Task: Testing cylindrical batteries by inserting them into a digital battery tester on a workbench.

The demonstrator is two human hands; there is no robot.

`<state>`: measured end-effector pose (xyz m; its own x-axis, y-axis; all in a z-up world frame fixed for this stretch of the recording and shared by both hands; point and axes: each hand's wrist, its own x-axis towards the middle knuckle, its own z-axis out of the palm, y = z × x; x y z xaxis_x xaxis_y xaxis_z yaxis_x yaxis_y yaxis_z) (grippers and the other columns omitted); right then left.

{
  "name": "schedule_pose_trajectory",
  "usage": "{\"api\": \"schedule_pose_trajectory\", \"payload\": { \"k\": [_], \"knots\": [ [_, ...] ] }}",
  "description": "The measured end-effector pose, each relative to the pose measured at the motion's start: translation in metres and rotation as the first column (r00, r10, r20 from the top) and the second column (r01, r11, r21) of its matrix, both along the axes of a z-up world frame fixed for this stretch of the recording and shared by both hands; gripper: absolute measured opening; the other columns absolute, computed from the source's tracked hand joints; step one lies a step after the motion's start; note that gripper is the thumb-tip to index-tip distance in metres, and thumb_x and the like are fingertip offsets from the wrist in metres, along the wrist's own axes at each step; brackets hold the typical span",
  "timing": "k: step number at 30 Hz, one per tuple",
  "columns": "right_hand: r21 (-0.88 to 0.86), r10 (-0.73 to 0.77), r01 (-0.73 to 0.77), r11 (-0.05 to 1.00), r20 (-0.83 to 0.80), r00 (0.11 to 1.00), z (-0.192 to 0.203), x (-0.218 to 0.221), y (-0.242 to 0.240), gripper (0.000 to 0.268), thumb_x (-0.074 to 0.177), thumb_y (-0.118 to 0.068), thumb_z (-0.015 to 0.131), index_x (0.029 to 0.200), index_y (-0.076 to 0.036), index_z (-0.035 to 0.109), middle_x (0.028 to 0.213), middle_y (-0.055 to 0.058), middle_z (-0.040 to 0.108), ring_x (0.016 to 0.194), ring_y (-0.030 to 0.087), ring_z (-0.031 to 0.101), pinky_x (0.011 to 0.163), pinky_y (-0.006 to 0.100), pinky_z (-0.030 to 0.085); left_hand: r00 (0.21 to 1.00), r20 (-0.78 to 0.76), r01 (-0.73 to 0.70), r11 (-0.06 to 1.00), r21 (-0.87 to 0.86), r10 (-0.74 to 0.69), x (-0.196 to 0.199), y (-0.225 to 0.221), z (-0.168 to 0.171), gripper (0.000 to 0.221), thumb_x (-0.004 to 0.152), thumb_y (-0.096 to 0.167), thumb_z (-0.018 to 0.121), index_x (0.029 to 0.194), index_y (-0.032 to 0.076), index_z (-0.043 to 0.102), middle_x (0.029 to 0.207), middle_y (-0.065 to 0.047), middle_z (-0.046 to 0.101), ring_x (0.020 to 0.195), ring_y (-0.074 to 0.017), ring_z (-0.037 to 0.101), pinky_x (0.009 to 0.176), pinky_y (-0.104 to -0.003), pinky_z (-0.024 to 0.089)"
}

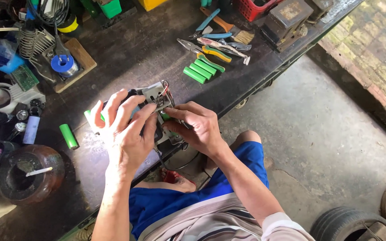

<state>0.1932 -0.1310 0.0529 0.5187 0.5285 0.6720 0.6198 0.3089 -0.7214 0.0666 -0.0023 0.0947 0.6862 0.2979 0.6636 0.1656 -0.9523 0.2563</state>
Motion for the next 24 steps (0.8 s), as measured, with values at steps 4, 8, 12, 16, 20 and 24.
{"api": "schedule_pose_trajectory", "payload": {
  "k": [4, 8, 12, 16, 20, 24],
  "knots": [
    [-0.041, -0.028, 0.026, 0.999, -0.034, 0.999, 0.001, -0.004, -0.002, 0.026, 0.085, -0.008, 0.087, 0.11, -0.007, 0.079, 0.091, 0.011, 0.074, 0.078, 0.024, 0.075, 0.07, 0.032, 0.059, 1.0, 0.019, -0.003, 1.0, 0.005, 0.003, 0.003, 0.002, -0.001, 0.01, 0.096, 0.016, 0.077, 0.106, 0.019, 0.077, 0.117, -0.004, 0.066, 0.126, -0.0318, 0.054, 0.112, -0.062, 0.028],
    [-0.045, -0.03, 0.027, 0.999, -0.061, 0.998, 0.002, -0.006, -0.004, 0.025, 0.085, -0.008, 0.087, 0.109, -0.008, 0.079, 0.091, 0.011, 0.074, 0.08, 0.025, 0.075, 0.071, 0.033, 0.06, 1.0, 0.016, 0.0, 1.0, 0.002, 0.0, 0.005, 0.003, -0.001, 0.01, 0.094, 0.014, 0.079, 0.102, 0.018, 0.076, 0.115, -0.003, 0.063, 0.123, -0.0326, 0.053, 0.111, -0.062, 0.029],
    [-0.052, -0.046, 0.043, 0.998, -0.052, 0.998, 0.001, -0.008, -0.006, 0.025, 0.085, -0.007, 0.086, 0.11, -0.008, 0.08, 0.091, 0.011, 0.074, 0.081, 0.026, 0.076, 0.072, 0.033, 0.06, 1.0, 0.004, -0.016, 1.0, 0.027, 0.016, 0.006, 0.006, -0.007, 0.008, 0.092, 0.017, 0.08, 0.098, 0.02, 0.075, 0.115, -0.001, 0.062, 0.125, -0.0303, 0.051, 0.111, -0.059, 0.026],
    [-0.051, -0.067, 0.064, 0.997, -0.06, 0.996, -0.002, -0.011, -0.004, 0.023, 0.086, -0.009, 0.086, 0.108, -0.009, 0.08, 0.091, 0.01, 0.075, 0.082, 0.025, 0.077, 0.073, 0.032, 0.06, 1.0, -0.009, -0.024, 0.999, 0.03, 0.024, 0.003, 0.001, -0.004, 0.011, 0.09, 0.016, 0.081, 0.098, 0.021, 0.075, 0.118, -0.002, 0.062, 0.129, -0.031, 0.05, 0.113, -0.061, 0.022],
    [-0.075, -0.08, 0.076, 0.994, -0.048, 0.996, -0.006, -0.011, -0.005, 0.026, 0.084, -0.009, 0.087, 0.109, -0.009, 0.08, 0.091, 0.01, 0.076, 0.083, 0.027, 0.077, 0.072, 0.033, 0.06, 1.0, 0.002, -0.018, 1.0, 0.016, 0.018, 0.004, -0.001, -0.005, 0.008, 0.092, 0.015, 0.078, 0.097, 0.02, 0.074, 0.121, -0.005, 0.062, 0.132, -0.0337, 0.05, 0.115, -0.063, 0.019],
    [-0.067, -0.097, 0.093, 0.993, -0.069, 0.993, -0.001, -0.014, -0.006, 0.024, 0.086, -0.009, 0.086, 0.11, -0.009, 0.08, 0.094, 0.01, 0.076, 0.083, 0.026, 0.078, 0.074, 0.032, 0.061, 1.0, 0.005, -0.015, 1.0, -0.004, 0.015, 0.004, -0.001, -0.006, 0.01, 0.091, 0.012, 0.079, 0.096, 0.019, 0.073, 0.123, -0.006, 0.061, 0.134, -0.0342, 0.05, 0.114, -0.066, 0.017]
  ]
}}
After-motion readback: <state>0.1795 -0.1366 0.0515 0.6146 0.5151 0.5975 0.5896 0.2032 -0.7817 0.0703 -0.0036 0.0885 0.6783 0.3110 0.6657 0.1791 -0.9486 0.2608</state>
